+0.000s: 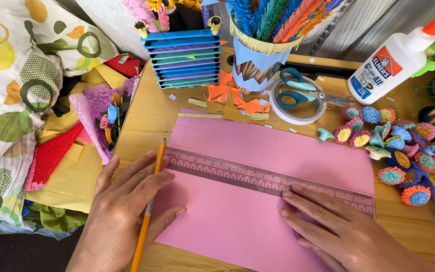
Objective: Gluing small paper decorations and measuring pink paper with a ruler and pencil for a craft project.
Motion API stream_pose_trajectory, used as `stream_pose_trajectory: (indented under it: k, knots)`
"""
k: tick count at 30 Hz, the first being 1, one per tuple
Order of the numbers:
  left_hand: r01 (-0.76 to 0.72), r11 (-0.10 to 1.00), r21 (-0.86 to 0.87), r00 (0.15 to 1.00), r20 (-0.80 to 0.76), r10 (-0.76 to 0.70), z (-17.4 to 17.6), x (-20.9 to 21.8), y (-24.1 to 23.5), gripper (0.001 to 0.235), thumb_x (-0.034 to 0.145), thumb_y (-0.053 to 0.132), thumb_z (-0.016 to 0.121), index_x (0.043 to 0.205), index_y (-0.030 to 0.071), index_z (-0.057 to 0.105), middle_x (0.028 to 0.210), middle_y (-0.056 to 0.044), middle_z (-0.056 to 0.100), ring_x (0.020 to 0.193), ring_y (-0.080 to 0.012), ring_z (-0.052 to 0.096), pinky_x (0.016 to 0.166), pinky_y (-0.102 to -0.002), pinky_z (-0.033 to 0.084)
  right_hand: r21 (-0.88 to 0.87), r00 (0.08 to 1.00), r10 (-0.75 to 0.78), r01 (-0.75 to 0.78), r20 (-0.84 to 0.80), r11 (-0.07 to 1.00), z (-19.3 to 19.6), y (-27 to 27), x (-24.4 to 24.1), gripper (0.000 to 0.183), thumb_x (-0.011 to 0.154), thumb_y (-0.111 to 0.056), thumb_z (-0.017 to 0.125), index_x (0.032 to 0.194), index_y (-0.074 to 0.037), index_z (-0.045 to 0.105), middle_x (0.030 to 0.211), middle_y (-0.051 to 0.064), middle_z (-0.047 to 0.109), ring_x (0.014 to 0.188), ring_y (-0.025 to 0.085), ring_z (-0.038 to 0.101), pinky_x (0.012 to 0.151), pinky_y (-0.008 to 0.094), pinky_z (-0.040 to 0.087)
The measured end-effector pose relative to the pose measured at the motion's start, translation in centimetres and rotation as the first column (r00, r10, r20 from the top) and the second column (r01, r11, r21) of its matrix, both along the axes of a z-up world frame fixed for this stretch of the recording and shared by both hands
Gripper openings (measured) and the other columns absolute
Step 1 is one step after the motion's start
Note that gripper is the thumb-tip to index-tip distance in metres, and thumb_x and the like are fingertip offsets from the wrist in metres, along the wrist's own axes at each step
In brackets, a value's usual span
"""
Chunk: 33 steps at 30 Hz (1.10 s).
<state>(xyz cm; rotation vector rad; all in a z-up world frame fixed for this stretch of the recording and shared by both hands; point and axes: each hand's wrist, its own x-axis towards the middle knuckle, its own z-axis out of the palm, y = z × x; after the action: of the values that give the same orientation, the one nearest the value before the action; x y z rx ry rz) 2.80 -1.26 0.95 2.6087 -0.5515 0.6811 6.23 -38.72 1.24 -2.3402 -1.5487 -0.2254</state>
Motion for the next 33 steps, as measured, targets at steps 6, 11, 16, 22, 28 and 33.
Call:
stream_pose_trajectory:
  k: [6, 11, 16, 22, 28, 33]
  knots:
    - [-0.002, 1.0, 0.006, 0.998, -0.058, 0.002, -0.2, 0.2, 0.1, 0.049, 0.078, 0.037, 0.085, 0.117, 0.016, 0.066, 0.133, -0.009, 0.069, 0.134, -0.0282, 0.06, 0.117, -0.053, 0.031, -0.03, 0.999, -0.001, 0.002, 0.034, 1.0, -0.2, -0.1, 0.1, 0.044, 0.099, -0.02, 0.056, 0.14, -0.004, 0.058, 0.151, 0.015, 0.055, 0.146, 0.033, 0.048, 0.12, 0.047, 0.041]
    - [0.007, 1.0, 0.011, 0.998, -0.066, -0.006, -0.2, 0.2, 0.1, 0.048, 0.079, 0.039, 0.084, 0.117, 0.016, 0.065, 0.134, -0.009, 0.069, 0.135, -0.0297, 0.06, 0.115, -0.055, 0.033, -0.041, 0.997, 0.002, 0.001, 0.073, 0.999, -0.3, -0.1, 0.2, 0.044, 0.1, -0.021, 0.054, 0.14, -0.004, 0.058, 0.15, 0.013, 0.056, 0.145, 0.034, 0.048, 0.12, 0.047, 0.041]
    - [0.0, 1.0, 0.017, 0.998, -0.061, 0.001, -0.2, 0.1, 0.1, 0.047, 0.079, 0.039, 0.083, 0.116, 0.016, 0.066, 0.133, -0.009, 0.069, 0.135, -0.0278, 0.059, 0.116, -0.054, 0.032, -0.057, 0.97, -0.045, 0.06, 0.24, 0.997, -0.2, 0.0, -0.8, 0.038, 0.1, -0.019, 0.056, 0.134, -0.003, 0.061, 0.142, 0.014, 0.061, 0.137, 0.033, 0.055, 0.115, 0.047, 0.045]
    - [0.008, 0.998, 0.066, 0.999, -0.051, -0.004, -0.8, 0.4, 0.5, 0.053, 0.075, 0.047, 0.081, 0.118, 0.018, 0.068, 0.14, -0.01, 0.066, 0.136, -0.0249, 0.058, 0.119, -0.049, 0.03, -0.106, 0.882, -0.177, 0.245, 0.438, 0.964, -0.7, -0.7, -2.2, 0.04, 0.101, -0.026, 0.058, 0.137, -0.008, 0.061, 0.143, 0.016, 0.06, 0.13, 0.031, 0.06, 0.107, 0.043, 0.048]
    - [-0.057, 0.992, 0.116, 0.997, -0.038, 0.062, -1.2, 0.3, 0.0, 0.055, 0.072, 0.05, 0.079, 0.12, 0.023, 0.069, 0.136, -0.002, 0.07, 0.136, -0.0205, 0.06, 0.119, -0.047, 0.035, -0.111, 0.889, -0.204, 0.271, 0.41, 0.956, -0.9, -1.0, -2.5, 0.038, 0.106, -0.023, 0.046, 0.139, -0.009, 0.06, 0.144, 0.019, 0.059, 0.13, 0.033, 0.06, 0.108, 0.043, 0.047]
    - [-0.133, 0.978, 0.159, 0.99, -0.031, 0.14, -2.0, 0.3, -0.2, 0.055, 0.071, 0.052, 0.076, 0.119, 0.026, 0.069, 0.139, 0.002, 0.069, 0.138, -0.0171, 0.06, 0.12, -0.047, 0.037, -0.112, 0.885, -0.212, 0.281, 0.416, 0.953, -1.2, -1.3, -2.5, 0.041, 0.106, -0.031, 0.053, 0.139, -0.007, 0.059, 0.143, 0.021, 0.059, 0.129, 0.034, 0.06, 0.104, 0.043, 0.051]
